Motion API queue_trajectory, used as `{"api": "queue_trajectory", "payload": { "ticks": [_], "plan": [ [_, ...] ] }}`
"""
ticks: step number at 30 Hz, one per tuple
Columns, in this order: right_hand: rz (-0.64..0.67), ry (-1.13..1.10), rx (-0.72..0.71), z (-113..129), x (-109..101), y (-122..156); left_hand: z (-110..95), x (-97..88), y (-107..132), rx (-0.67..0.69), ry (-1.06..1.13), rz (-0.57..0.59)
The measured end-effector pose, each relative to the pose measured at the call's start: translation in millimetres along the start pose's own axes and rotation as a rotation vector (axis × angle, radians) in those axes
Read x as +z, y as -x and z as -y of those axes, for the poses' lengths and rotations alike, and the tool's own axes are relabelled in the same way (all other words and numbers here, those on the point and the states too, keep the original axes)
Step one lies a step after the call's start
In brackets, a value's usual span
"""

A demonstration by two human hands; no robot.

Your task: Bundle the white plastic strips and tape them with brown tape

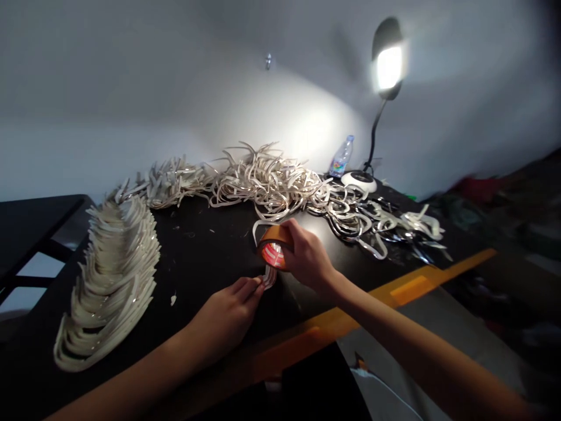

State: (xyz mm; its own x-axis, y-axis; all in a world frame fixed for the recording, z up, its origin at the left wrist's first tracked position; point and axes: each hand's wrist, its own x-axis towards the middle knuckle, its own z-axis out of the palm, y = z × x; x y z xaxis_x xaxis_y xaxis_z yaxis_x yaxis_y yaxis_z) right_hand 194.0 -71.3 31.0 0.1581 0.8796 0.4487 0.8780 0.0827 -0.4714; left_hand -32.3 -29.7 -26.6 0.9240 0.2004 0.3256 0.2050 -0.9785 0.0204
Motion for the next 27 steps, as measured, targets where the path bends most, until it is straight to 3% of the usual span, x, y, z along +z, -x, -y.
{"api": "queue_trajectory", "payload": {
  "ticks": [3, 9, 15, 22, 27],
  "plan": [
    [-0.064, -0.059, -0.003, 1.4, 3.9, 5.7, -4.1, 3.0, -5.5, -0.045, 0.016, -0.016],
    [0.011, 0.078, 0.063, 4.0, 12.1, 19.1, -11.2, -2.3, -6.0, -0.159, 0.095, -0.008],
    [0.133, 0.304, 0.070, 12.0, 7.1, 14.8, -7.5, -4.7, -0.1, 0.003, 0.003, -0.140],
    [0.177, 0.328, 0.055, 14.4, 7.9, 10.6, -18.6, -3.7, 8.8, -0.047, -0.166, -0.130],
    [0.161, 0.221, 0.049, 16.8, -7.6, 0.7, -20.0, -2.4, 7.3, -0.054, -0.167, -0.111]
  ]
}}
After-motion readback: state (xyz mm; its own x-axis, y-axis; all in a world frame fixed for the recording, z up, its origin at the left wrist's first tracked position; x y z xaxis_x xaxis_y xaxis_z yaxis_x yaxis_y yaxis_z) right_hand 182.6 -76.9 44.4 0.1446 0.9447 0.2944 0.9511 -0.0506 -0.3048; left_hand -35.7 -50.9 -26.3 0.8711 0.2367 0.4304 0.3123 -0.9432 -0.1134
